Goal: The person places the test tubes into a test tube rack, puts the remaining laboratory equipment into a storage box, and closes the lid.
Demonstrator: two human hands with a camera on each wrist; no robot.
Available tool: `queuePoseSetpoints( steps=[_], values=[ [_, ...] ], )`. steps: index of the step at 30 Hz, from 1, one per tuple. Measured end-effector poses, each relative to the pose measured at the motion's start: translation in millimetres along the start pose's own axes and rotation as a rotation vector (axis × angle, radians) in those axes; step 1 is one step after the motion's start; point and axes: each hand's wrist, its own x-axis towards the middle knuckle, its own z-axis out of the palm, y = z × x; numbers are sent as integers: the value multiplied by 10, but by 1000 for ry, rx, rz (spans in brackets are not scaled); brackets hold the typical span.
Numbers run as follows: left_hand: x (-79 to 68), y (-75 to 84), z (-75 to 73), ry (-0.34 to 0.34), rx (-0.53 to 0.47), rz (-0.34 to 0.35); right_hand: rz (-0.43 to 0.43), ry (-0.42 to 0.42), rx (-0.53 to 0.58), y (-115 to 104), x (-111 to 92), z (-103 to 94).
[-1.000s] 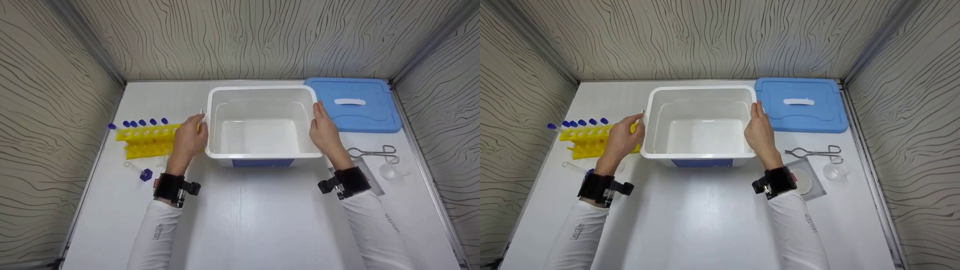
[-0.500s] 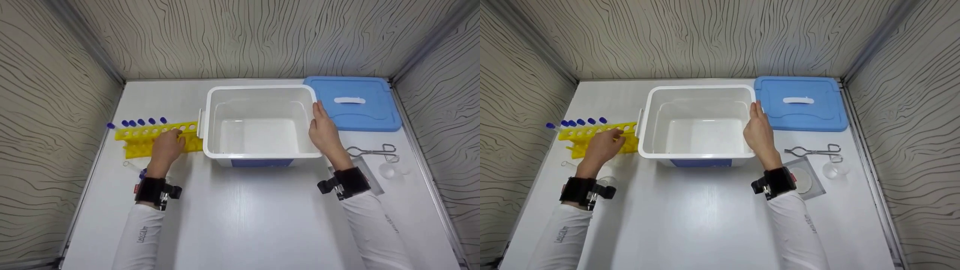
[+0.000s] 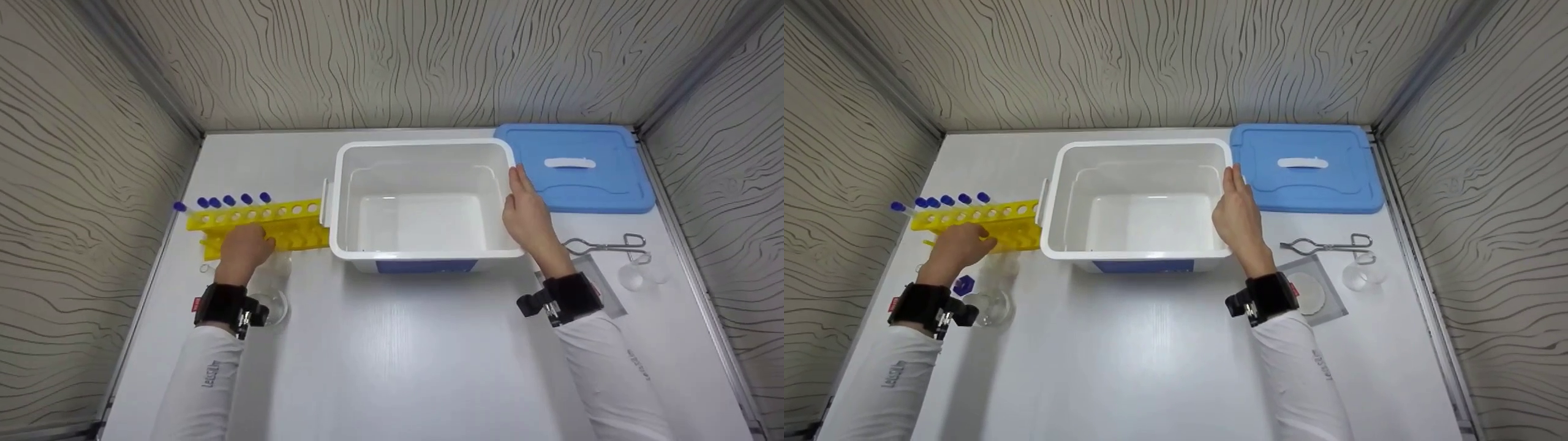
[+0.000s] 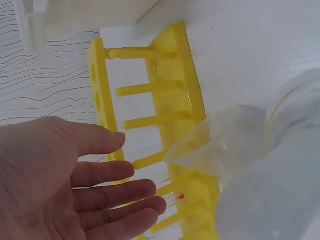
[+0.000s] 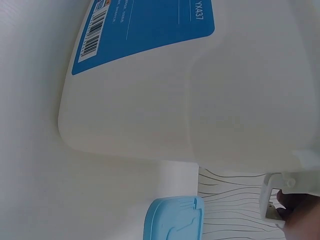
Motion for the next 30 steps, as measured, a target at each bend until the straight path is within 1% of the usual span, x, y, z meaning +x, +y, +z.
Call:
queuePoseSetpoints(
  steps=[4,8,14,19,22,24,30],
  values=[
    [15,-17,-21,8,39,-20,-3,6,3,2,-3,13],
    [32,-26,-3,1,28,-30,-5,19,4,4,-7,10],
    [73,-98,55,-56,38,-44,-6,16,13,1,-11,9],
    [94,-145,75,-111,-3,-37,-12,16,12,0,-8,7],
    [106,-147,90,-154,23,-35,-14,12,17,-9,-13,0],
    [111,-143,103,-166,40,-32,-13,9,20,-9,-16,1],
    [100,-151,130,-171,66,-27,-8,11,19,-1,-25,3]
  ],
)
